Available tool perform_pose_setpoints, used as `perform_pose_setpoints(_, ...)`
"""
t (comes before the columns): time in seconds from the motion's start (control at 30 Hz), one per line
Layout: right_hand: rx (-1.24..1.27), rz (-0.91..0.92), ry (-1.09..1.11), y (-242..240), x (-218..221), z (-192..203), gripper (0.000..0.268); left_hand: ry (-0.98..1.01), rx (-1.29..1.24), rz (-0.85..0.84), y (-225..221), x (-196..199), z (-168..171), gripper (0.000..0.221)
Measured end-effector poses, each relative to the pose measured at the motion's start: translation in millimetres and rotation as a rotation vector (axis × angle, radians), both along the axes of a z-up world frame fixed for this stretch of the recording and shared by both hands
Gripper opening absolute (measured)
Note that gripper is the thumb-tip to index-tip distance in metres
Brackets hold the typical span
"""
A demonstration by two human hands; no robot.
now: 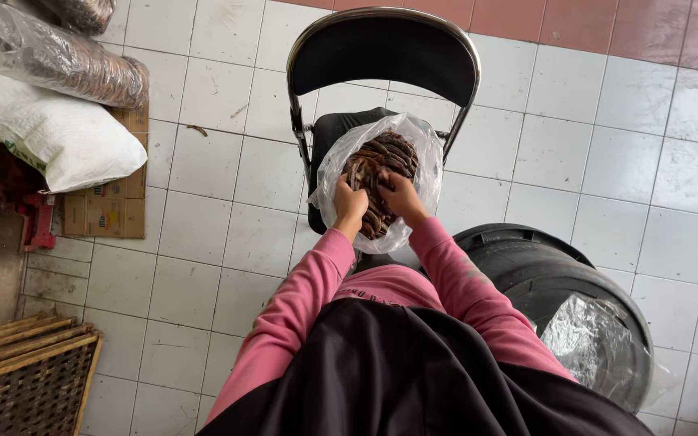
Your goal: The person picks up dried fruit slices from a plastic bag and arranges them in neat rows on a wooden tray, then picks up slices from the tray and puts them back into the bag.
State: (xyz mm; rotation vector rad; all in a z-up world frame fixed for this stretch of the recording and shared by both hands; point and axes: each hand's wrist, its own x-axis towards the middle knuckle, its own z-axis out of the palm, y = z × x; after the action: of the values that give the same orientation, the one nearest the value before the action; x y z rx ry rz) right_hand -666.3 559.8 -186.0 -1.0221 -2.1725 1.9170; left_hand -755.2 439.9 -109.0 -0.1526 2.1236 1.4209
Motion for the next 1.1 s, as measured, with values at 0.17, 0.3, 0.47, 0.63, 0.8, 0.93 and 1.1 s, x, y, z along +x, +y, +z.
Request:
perform_pose_setpoints(0.17, 0.319, 0.333, -0.02, -27.1, -4.5, -47.0, 0.038, 0.274, -0.114, -0.012, -10.7, -9.8, -11.1, 0.037)
perform_pose_setpoints(0.3, 0.327, 0.517, -0.137, -36.5, 7.7, -39.8, 0.058, 0.277, -0.165, -0.046, -18.0, -11.3, -11.5, 0.044)
perform_pose_setpoints(0.47, 0.465, 0.76, -0.001, -30.2, 22.5, -17.4, 0.066, 0.09, -0.051, -0.145, -11.9, 9.2, -14.1, 0.061)
perform_pose_setpoints(0.63, 0.816, 1.06, -0.49, 16.1, 41.7, 22.7, 0.038, 0.211, 0.026, -0.368, 18.2, 15.1, -23.0, 0.053)
perform_pose_setpoints(0.8, 0.829, 1.179, -0.586, 27.7, 75.0, 54.4, 0.039, 0.504, -0.43, -1.072, 43.5, 26.7, -51.6, 0.031)
perform_pose_setpoints(0.93, 0.779, 1.156, -0.637, 27.1, 83.0, 57.7, 0.04, 0.651, -0.473, -1.358, 51.0, 44.3, -86.7, 0.026)
perform_pose_setpoints(1.1, 0.731, 1.046, -0.54, 30.0, 86.9, 53.7, 0.032, 0.541, -0.488, -1.576, 39.5, 58.7, -107.0, 0.023)
